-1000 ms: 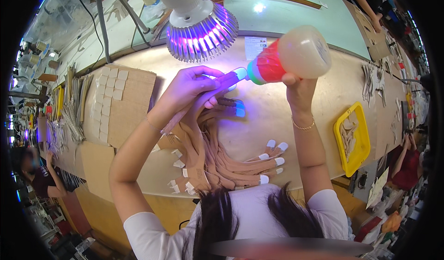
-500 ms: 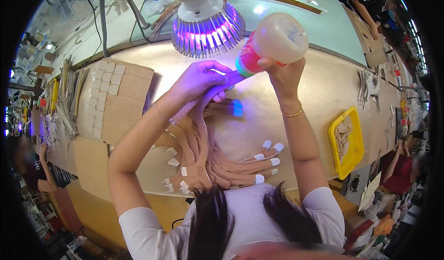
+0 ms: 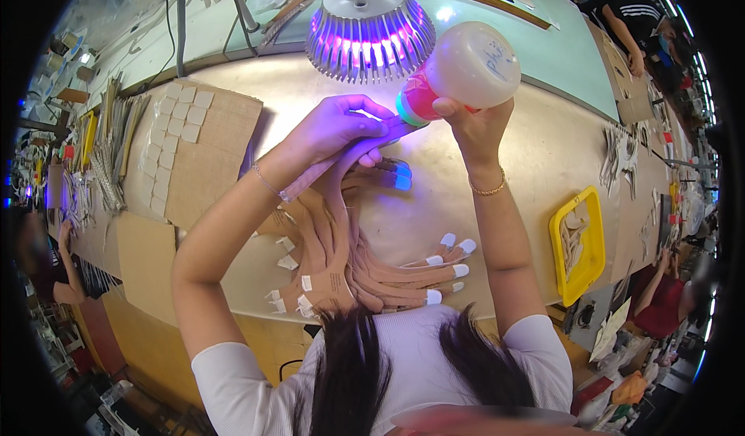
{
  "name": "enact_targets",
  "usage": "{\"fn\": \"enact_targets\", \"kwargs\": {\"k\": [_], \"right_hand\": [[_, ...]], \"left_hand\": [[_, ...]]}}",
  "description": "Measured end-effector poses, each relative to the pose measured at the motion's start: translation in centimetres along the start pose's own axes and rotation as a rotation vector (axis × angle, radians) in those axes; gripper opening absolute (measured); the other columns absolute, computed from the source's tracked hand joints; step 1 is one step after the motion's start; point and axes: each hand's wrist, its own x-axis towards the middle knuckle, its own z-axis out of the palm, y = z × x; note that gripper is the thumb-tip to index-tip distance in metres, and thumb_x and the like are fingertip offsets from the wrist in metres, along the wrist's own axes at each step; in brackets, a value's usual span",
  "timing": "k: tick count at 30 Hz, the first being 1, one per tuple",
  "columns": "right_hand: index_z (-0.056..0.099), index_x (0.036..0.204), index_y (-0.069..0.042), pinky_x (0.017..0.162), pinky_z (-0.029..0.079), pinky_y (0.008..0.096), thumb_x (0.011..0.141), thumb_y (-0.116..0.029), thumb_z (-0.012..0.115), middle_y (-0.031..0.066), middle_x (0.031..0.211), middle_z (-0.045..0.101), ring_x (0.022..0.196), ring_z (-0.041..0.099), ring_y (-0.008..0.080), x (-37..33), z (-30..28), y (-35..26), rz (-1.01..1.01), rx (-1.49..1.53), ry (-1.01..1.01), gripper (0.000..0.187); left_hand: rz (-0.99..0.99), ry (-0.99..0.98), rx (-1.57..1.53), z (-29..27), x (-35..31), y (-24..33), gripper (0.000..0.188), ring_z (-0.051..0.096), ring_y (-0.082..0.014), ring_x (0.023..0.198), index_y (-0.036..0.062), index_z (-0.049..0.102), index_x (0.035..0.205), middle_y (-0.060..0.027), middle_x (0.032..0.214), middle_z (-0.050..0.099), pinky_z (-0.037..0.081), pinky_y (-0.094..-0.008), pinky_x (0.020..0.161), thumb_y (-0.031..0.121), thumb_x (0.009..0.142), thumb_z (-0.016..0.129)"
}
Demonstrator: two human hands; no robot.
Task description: The person applies glue from a squeeze bottle to the tips of multiple beige fabric pieces arranged on a table. They pick up each piece, apply glue under a UV lamp, and place it back on the table.
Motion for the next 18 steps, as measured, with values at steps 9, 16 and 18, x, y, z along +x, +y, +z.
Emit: {"fn": "enact_targets", "kwargs": {"k": [9, 16, 18], "right_hand": [[0.063, 0.098, 0.002, 0.071, 0.054, 0.0279, 0.062, -0.048, 0.083, 0.0078, 0.086, 0.069, 0.079, 0.067, 0.0163, -0.18, -0.08, 0.01, -0.032, -0.028, 0.003, 0.065], [0.064, 0.097, 0.003, 0.070, 0.054, 0.0277, 0.061, -0.048, 0.083, 0.0078, 0.086, 0.069, 0.078, 0.067, 0.0164, -0.40, -0.09, -0.17, -0.004, 0.020, 0.014, 0.065], [0.064, 0.098, 0.002, 0.070, 0.054, 0.0277, 0.061, -0.049, 0.083, 0.0078, 0.086, 0.069, 0.078, 0.067, 0.0166, -0.50, -0.08, -0.20, 0.002, 0.041, 0.020, 0.066]], "left_hand": [[-0.018, -0.005, 0.016, 0.07, -0.19, 0.15, 0.017, 0.063, -0.0172, 0.053, -0.0042, 0.054, 0.102, -0.0157, 0.081, 0.064, 0.056, -0.0261, 0.050, 0.000, 0.086, 0.057], [0.008, 0.034, 0.012, 0.17, -0.45, 0.34, 0.019, 0.059, -0.0172, 0.054, -0.0058, 0.054, 0.104, -0.0179, 0.082, 0.063, 0.049, -0.0246, 0.046, 0.002, 0.087, 0.058], [0.019, 0.045, 0.005, 0.21, -0.51, 0.38, 0.019, 0.058, -0.0170, 0.054, -0.0060, 0.054, 0.104, -0.0169, 0.080, 0.062, 0.049, -0.0246, 0.046, 0.002, 0.087, 0.058]]}}
